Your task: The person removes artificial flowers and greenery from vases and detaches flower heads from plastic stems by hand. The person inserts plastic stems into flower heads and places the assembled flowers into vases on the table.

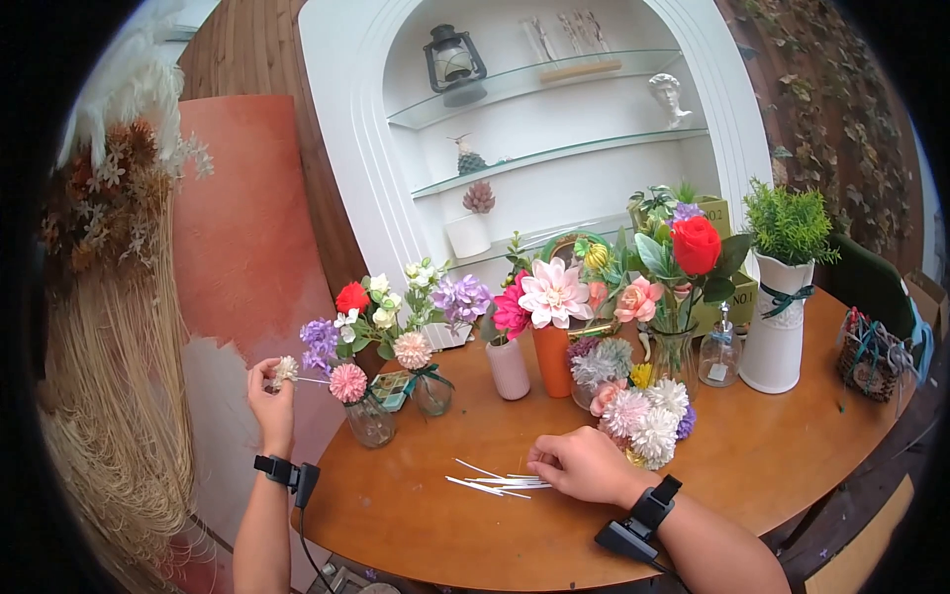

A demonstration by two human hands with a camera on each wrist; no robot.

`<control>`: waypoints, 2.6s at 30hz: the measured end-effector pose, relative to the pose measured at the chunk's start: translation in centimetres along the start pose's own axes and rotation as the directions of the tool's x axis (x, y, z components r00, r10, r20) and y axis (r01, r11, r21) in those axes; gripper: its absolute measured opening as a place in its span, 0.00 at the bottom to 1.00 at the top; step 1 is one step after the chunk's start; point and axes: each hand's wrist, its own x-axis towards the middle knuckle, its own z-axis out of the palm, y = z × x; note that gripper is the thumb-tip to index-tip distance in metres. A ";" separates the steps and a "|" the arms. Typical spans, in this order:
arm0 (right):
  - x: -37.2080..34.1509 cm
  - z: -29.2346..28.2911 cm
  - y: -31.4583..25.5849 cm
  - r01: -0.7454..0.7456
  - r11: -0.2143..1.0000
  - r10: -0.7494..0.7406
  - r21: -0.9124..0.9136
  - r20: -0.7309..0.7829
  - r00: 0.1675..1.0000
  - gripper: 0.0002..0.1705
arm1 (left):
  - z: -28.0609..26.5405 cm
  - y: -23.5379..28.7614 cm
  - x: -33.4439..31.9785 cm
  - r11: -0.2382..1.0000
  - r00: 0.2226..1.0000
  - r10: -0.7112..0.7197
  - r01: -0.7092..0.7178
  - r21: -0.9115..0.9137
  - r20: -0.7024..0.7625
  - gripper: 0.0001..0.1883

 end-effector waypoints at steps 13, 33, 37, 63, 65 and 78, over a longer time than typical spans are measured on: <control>0.0 0.0 0.2 -0.003 1.000 0.003 0.010 0.008 1.000 0.09 | 1.3 1.1 -0.2 1.000 0.991 0.029 -0.029 -0.001 0.130 0.14; -0.2 -0.2 0.3 0.031 0.978 -0.001 -0.208 0.142 0.990 0.17 | 1.5 4.6 -1.5 0.991 0.986 0.099 -0.085 -0.106 0.131 0.10; -0.7 0.0 1.1 0.018 0.944 0.062 -0.328 0.232 0.971 0.19 | 1.4 9.3 -2.5 0.970 0.938 0.178 -0.116 -0.215 0.298 0.07; 0.0 -0.1 -0.3 -0.047 0.965 0.084 -0.259 0.131 0.988 0.13 | 7.6 15.0 -10.7 0.938 -0.201 0.283 -0.146 -0.315 0.938 0.21; 0.0 -0.1 -0.5 -0.048 0.962 0.078 -0.270 0.101 0.992 0.13 | 7.6 14.5 -10.8 0.936 -0.156 0.339 -0.046 -0.350 0.928 0.19; -0.1 -5.4 -2.7 -0.239 0.618 0.086 -0.749 -0.238 0.968 0.26 | 7.9 14.2 -12.3 0.492 0.108 0.246 0.842 -0.220 0.963 0.15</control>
